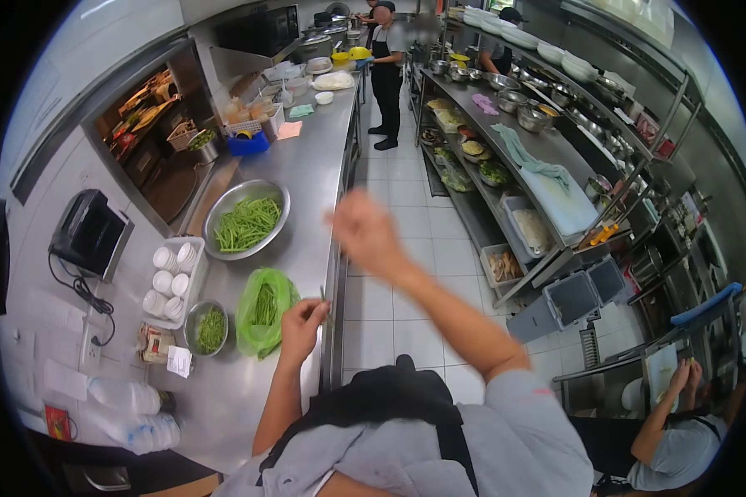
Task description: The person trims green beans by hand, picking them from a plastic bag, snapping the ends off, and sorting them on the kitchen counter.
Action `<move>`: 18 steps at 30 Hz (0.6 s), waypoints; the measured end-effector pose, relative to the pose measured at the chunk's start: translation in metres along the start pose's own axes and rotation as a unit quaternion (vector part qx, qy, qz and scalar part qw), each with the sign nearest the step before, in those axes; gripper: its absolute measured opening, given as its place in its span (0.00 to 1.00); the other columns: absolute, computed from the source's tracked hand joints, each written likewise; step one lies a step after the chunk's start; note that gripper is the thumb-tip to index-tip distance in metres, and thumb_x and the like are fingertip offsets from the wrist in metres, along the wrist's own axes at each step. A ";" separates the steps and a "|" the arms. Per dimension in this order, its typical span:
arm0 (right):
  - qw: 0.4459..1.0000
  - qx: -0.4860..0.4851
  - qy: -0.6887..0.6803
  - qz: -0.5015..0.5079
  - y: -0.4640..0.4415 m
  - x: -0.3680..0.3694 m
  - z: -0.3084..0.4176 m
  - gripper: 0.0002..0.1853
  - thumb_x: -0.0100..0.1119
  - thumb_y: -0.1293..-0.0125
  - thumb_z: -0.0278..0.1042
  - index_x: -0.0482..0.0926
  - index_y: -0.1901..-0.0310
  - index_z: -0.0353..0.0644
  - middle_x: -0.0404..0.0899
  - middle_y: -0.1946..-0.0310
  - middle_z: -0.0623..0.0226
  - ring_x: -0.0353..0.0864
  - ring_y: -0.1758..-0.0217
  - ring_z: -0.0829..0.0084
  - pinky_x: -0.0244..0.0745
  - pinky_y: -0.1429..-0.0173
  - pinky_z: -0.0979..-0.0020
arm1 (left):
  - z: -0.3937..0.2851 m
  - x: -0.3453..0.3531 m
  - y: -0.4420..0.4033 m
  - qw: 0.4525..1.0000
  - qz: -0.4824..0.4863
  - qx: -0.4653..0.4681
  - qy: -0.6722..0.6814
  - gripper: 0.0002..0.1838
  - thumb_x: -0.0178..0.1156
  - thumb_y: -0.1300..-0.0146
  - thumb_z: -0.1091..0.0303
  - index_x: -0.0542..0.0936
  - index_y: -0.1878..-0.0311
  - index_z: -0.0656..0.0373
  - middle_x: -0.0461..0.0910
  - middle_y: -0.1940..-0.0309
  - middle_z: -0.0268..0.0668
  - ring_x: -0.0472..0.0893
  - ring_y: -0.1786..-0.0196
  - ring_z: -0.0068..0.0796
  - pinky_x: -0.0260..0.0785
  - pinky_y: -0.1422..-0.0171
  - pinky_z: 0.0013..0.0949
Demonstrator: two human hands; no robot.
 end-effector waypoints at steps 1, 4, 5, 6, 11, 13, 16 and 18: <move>0.975 -0.156 0.154 -0.020 -0.036 -0.044 0.070 0.03 0.67 0.36 0.26 0.84 0.62 0.39 0.81 0.68 0.63 0.82 0.59 0.66 0.75 0.52 0.66 | -0.005 0.008 -0.005 0.999 0.003 0.008 0.044 0.09 0.65 0.31 0.70 0.86 0.57 0.68 0.84 0.69 0.33 0.78 0.67 0.17 0.72 0.59 0.24; 0.836 -0.433 0.298 -0.159 -0.102 -0.142 0.205 0.03 0.66 0.35 0.28 0.85 0.60 0.41 0.85 0.63 0.65 0.83 0.63 0.75 0.76 0.57 0.71 | -0.011 0.015 -0.009 0.994 0.015 0.018 0.105 0.10 0.65 0.30 0.70 0.85 0.54 0.69 0.84 0.69 0.31 0.79 0.67 0.16 0.72 0.58 0.23; 0.794 -0.467 0.342 -0.186 -0.114 -0.167 0.237 0.04 0.66 0.35 0.29 0.85 0.60 0.42 0.85 0.63 0.64 0.83 0.63 0.74 0.76 0.56 0.70 | -0.013 0.015 -0.014 0.993 0.018 0.022 0.113 0.10 0.65 0.30 0.70 0.85 0.54 0.69 0.84 0.69 0.31 0.79 0.67 0.17 0.73 0.58 0.23; 0.754 -0.489 0.382 -0.214 -0.131 -0.191 0.267 0.05 0.66 0.35 0.29 0.85 0.59 0.42 0.86 0.63 0.64 0.83 0.63 0.74 0.76 0.56 0.70 | -0.005 0.012 -0.018 0.997 0.006 0.051 0.062 0.10 0.66 0.32 0.71 0.86 0.54 0.68 0.85 0.69 0.33 0.79 0.67 0.18 0.73 0.59 0.25; 0.668 -0.465 0.520 -0.259 -0.206 -0.249 0.343 0.08 0.65 0.35 0.33 0.85 0.57 0.42 0.86 0.63 0.63 0.84 0.61 0.72 0.77 0.53 0.68 | 0.006 -0.014 -0.027 0.989 -0.053 0.111 -0.080 0.09 0.68 0.36 0.70 0.87 0.57 0.66 0.85 0.70 0.40 0.81 0.69 0.24 0.74 0.60 0.29; 0.660 -0.442 0.549 -0.258 -0.229 -0.258 0.348 0.09 0.65 0.35 0.34 0.85 0.56 0.42 0.87 0.62 0.62 0.84 0.60 0.71 0.77 0.52 0.67 | 0.020 -0.023 -0.023 0.986 -0.075 0.126 -0.076 0.10 0.68 0.36 0.70 0.87 0.57 0.66 0.86 0.69 0.40 0.82 0.68 0.25 0.75 0.60 0.30; 0.674 -0.403 0.567 -0.249 -0.256 -0.259 0.330 0.11 0.65 0.34 0.36 0.86 0.54 0.42 0.87 0.62 0.61 0.84 0.59 0.70 0.78 0.51 0.66 | 0.027 -0.023 -0.018 0.984 -0.068 0.106 -0.127 0.10 0.68 0.36 0.69 0.87 0.58 0.67 0.86 0.68 0.43 0.83 0.68 0.28 0.76 0.59 0.31; 0.705 -0.364 0.564 -0.229 -0.270 -0.253 0.292 0.12 0.65 0.34 0.37 0.86 0.53 0.42 0.87 0.62 0.61 0.84 0.58 0.69 0.78 0.50 0.65 | 0.017 -0.017 -0.028 0.982 -0.056 0.124 -0.133 0.09 0.67 0.36 0.69 0.87 0.58 0.66 0.86 0.68 0.44 0.83 0.69 0.30 0.75 0.60 0.32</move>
Point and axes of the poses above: each hand's wrist, its own y-axis away from the middle knuckle, its own x-axis out of the palm, z = x × y, the point moved 2 cm from there along -y, towards the middle knuckle
